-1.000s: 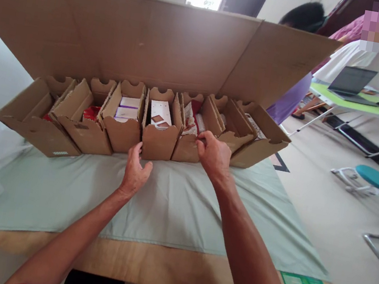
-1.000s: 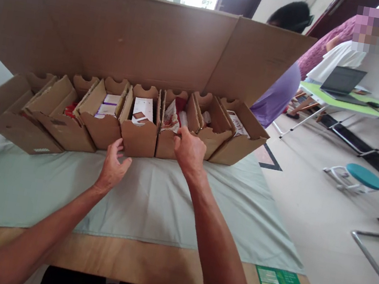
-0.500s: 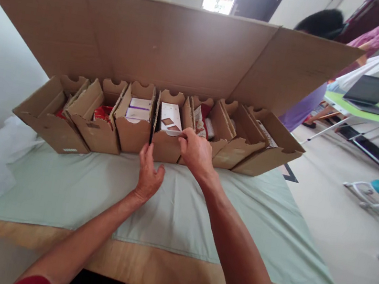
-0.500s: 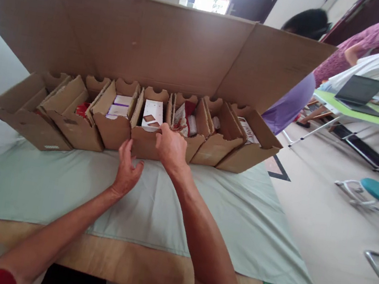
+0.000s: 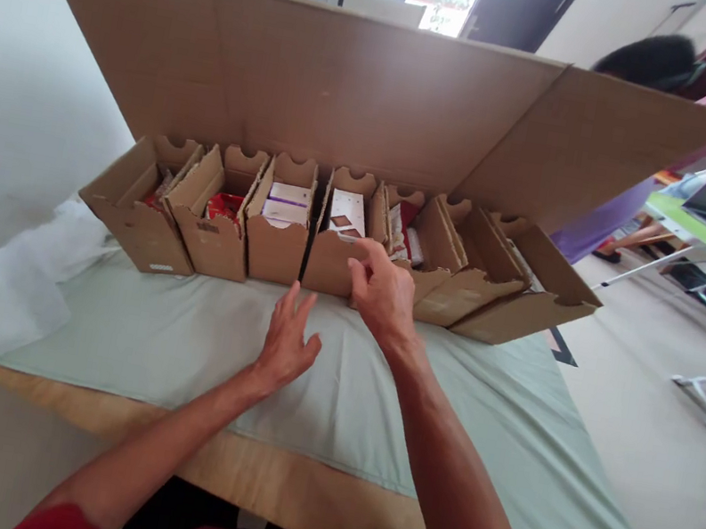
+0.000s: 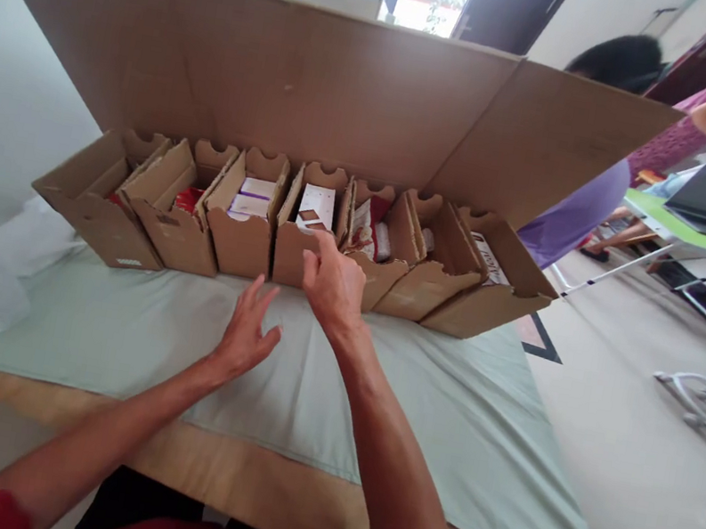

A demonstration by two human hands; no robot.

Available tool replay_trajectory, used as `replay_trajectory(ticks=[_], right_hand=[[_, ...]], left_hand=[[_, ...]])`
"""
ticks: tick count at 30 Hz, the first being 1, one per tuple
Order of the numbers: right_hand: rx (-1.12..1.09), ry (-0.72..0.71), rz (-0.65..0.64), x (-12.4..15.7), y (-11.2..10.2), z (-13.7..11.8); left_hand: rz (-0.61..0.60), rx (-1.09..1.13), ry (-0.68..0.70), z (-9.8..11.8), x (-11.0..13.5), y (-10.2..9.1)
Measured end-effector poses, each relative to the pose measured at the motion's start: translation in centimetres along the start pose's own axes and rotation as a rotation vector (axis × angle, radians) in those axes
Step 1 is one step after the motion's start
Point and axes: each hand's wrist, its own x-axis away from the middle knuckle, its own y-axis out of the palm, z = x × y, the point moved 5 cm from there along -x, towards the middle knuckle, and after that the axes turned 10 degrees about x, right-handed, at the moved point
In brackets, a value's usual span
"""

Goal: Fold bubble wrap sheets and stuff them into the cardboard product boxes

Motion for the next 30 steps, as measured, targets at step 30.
replay_trajectory(ticks=[30], right_hand=[[-0.526,0.164,0.127,18.6,-6.4,8.6]], left_hand=[[0.341,0.245,-0.137,-1.3,11.9,-13.1]])
